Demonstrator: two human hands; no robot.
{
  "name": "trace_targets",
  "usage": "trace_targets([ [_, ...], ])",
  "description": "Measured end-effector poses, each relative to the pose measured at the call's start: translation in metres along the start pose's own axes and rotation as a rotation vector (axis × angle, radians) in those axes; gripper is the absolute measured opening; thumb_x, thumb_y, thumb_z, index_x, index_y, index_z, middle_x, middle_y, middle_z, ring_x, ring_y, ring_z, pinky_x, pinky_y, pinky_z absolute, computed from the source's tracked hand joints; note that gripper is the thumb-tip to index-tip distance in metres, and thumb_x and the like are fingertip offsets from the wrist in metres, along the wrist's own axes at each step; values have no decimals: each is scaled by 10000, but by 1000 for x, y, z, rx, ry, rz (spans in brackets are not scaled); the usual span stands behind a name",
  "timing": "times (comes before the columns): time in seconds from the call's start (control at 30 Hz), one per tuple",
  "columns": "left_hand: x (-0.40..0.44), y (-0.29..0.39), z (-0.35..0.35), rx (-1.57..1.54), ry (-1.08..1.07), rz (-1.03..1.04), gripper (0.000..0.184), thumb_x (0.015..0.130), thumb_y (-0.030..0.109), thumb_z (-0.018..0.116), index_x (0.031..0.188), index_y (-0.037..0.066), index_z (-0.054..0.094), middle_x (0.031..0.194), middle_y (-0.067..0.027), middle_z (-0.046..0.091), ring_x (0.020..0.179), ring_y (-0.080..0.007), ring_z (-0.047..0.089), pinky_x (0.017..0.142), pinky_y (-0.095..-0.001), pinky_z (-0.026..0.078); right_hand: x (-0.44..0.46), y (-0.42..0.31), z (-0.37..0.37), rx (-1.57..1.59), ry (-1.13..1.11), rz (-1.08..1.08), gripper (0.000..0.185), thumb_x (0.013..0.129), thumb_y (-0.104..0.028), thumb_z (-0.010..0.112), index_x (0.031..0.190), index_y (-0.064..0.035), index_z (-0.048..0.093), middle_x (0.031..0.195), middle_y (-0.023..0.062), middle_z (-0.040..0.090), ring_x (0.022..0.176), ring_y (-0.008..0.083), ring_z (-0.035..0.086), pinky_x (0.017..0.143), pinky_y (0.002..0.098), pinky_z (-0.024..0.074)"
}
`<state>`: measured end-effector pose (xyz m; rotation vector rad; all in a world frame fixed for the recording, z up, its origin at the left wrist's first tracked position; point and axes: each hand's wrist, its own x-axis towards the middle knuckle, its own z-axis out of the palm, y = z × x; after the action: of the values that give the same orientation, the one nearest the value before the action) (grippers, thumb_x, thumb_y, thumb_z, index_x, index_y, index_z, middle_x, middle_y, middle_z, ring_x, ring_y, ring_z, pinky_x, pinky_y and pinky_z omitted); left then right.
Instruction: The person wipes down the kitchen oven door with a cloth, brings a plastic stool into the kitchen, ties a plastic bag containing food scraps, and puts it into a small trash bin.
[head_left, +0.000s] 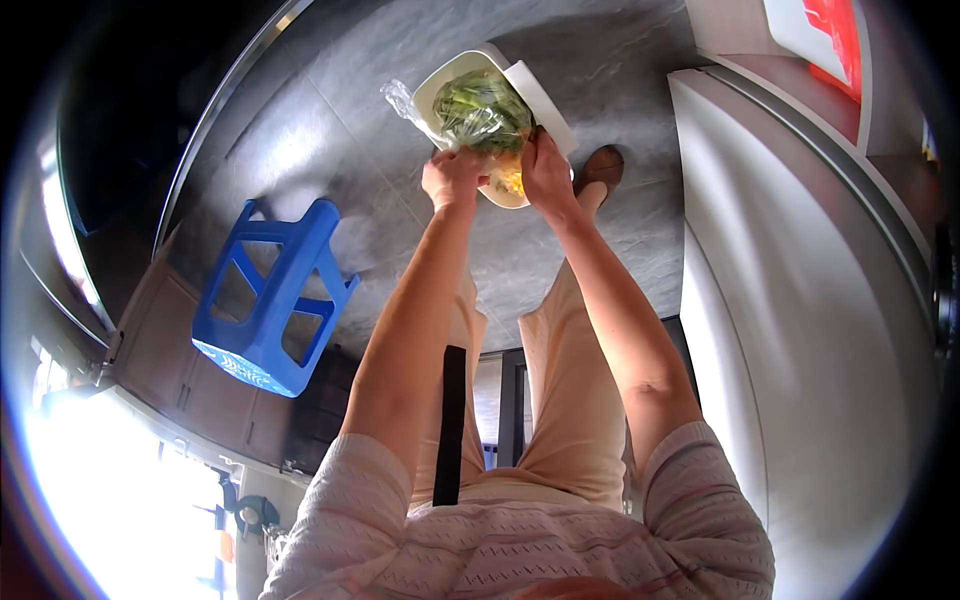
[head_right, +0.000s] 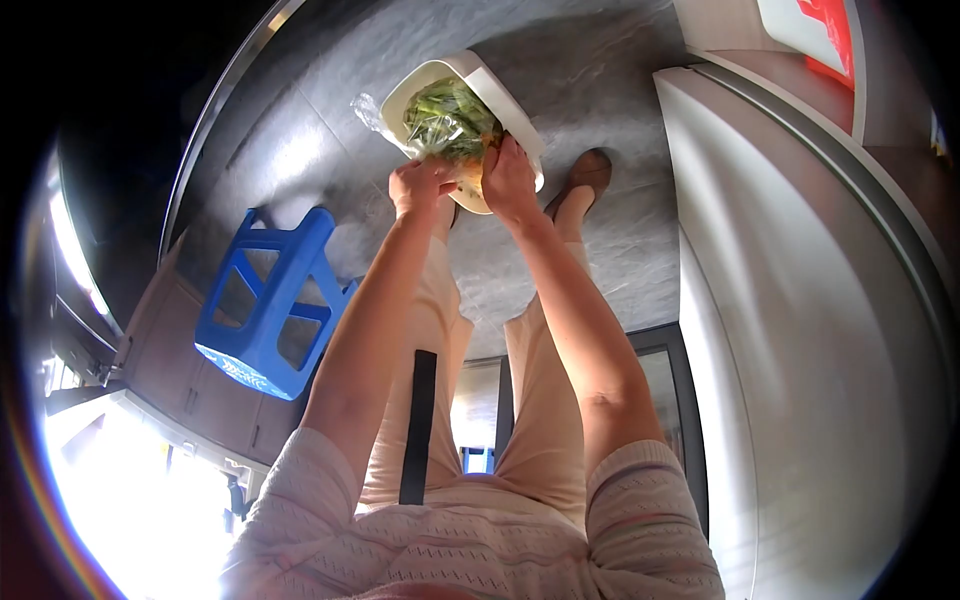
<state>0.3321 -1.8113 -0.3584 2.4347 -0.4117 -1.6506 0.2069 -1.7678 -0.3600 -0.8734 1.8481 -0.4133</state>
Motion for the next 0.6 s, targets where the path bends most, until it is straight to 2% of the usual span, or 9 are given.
trace_targets([
  [0.07,1,1,12,45,46,-8,185,726,56,582,826,-99,594,781,-149,614,618,-213,625,489,-294,552,1,-2,1,-80,-26,58,298,836,-103,408,1043,110,439,1006,282,530,943,437,504,800,473,412],
  [0.13,2,8,21,154,53,-3,178,736,50,552,828,-95,598,806,-167,606,617,-234,629,476,-315,551,-16,-6,1,-128,93,-123,326,828,-97,424,1088,99,428,1028,269,530,950,427,507,812,478,412],
  [0.17,19,-7,26,267,38,65,195,752,36,501,861,-103,583,834,-177,596,614,-251,630,472,-326,550,-30,-10,-3,-153,151,-211,343,824,-94,432,1111,93,423,1040,262,531,954,423,509,817,481,412],
  [0.27,59,-38,42,380,43,55,213,764,29,458,910,-93,554,849,-180,583,594,-256,622,457,-321,541,-64,-23,-33,-98,-92,-12,372,816,-75,477,1165,40,425,1088,232,530,964,380,528,803,447,442],
  [0.3,69,-44,47,370,41,31,214,770,33,450,917,-85,550,849,-180,581,597,-257,622,458,-320,539,-74,-17,-37,-52,-95,21,362,814,-71,491,1160,22,439,1085,222,538,954,364,539,789,428,452],
  [0.4,104,-64,66,542,28,32,128,726,107,541,775,36,635,796,-121,624,674,-222,627,567,-306,503,-104,20,-34,58,-87,93,343,818,-68,525,1155,-31,473,1067,196,566,922,306,579,740,362,482],
  [0.47,107,-65,71,526,-16,11,107,722,134,568,767,72,642,811,-98,630,699,-210,628,618,-301,496,-115,36,-30,94,-60,99,334,836,-80,537,1166,-67,487,1041,186,592,896,257,614,701,306,499],
  [0.57,102,-46,74,207,-138,-84,209,786,109,503,968,10,530,933,-118,577,662,-227,621,605,-308,527,-109,43,-30,68,-37,103,305,839,-91,541,1139,-51,499,1020,156,606,859,231,629,685,293,497],
  [0.6,95,-39,69,104,-172,-122,254,807,101,482,1034,-10,492,974,-125,560,649,-232,619,600,-311,537,-97,41,-37,-19,-106,174,282,841,-103,544,1118,-56,509,1018,144,609,853,224,632,690,301,499],
])
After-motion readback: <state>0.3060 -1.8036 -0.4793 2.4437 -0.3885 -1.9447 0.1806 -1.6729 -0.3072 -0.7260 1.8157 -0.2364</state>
